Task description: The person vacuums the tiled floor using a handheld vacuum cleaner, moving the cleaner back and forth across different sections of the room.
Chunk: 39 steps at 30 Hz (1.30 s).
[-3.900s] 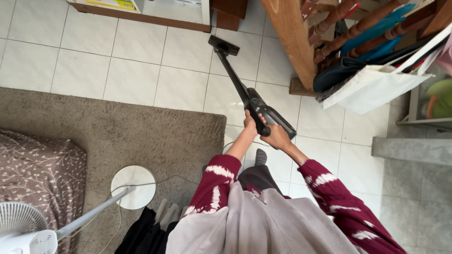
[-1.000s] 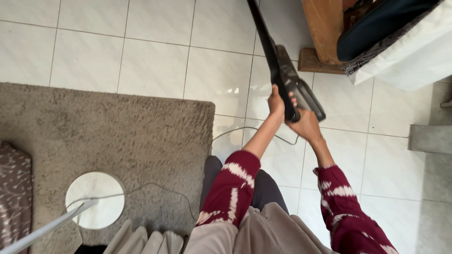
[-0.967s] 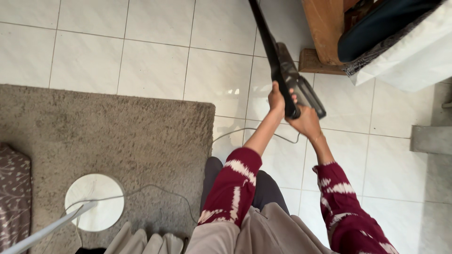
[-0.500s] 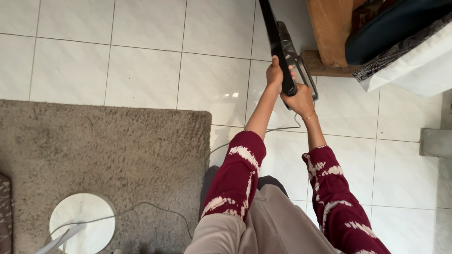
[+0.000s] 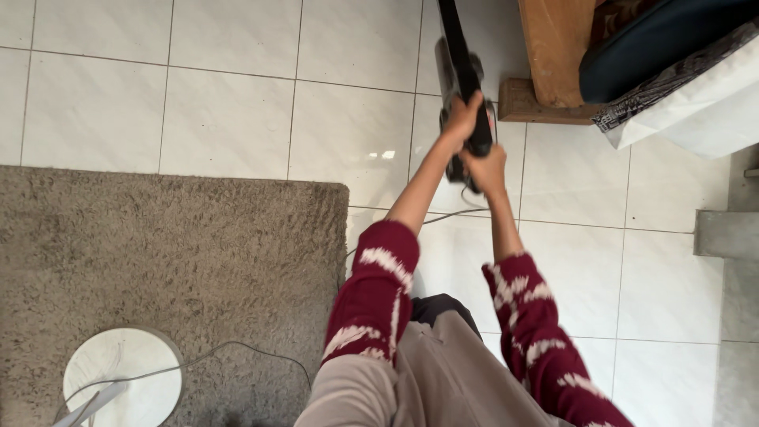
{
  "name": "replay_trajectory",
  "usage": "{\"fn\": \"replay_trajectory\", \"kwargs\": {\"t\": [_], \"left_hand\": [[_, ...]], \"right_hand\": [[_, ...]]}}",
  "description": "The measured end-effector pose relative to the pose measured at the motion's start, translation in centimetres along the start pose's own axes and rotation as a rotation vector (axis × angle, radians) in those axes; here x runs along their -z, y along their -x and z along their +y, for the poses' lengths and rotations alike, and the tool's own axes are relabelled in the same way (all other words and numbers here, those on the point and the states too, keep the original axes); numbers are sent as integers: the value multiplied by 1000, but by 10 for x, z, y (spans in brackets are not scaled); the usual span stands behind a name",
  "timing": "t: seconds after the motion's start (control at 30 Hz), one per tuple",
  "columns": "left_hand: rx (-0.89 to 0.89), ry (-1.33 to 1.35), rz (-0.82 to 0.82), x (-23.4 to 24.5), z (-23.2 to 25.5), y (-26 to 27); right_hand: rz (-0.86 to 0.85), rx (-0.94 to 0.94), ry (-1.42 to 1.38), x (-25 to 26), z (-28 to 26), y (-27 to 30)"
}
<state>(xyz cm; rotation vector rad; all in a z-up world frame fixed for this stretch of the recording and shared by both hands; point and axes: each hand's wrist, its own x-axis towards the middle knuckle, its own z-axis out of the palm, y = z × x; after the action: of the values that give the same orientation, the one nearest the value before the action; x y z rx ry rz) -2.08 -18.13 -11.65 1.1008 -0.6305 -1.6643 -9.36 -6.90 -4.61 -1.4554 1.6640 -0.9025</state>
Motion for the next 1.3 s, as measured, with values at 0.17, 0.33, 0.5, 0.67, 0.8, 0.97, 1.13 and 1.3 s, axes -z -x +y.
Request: {"fn": "replay_trajectory", "kwargs": {"t": [0.17, 0.33, 0.5, 0.67, 0.8, 0.97, 1.13, 1.3], "left_hand": [[144, 1, -67, 4, -18, 109], [240, -4, -63, -1, 2, 243], [311, -28, -109, -8, 18, 307], [253, 24, -112, -6, 18, 244], [208, -55, -56, -3, 19, 152], [118, -41, -15, -3, 12, 48], [117, -244, 26, -2, 4, -9], [138, -392, 17, -3, -28, -25]], "right_hand": [[83, -38, 29, 5, 16, 99], [114, -114, 73, 14, 16, 208], [101, -342, 24, 26, -2, 263], [216, -156, 39, 7, 4, 208], [285, -160, -28, -20, -6, 130], [316, -99, -40, -44, -13, 46], [374, 5, -79, -60, 8, 5], [351, 19, -75, -61, 32, 4]]}}
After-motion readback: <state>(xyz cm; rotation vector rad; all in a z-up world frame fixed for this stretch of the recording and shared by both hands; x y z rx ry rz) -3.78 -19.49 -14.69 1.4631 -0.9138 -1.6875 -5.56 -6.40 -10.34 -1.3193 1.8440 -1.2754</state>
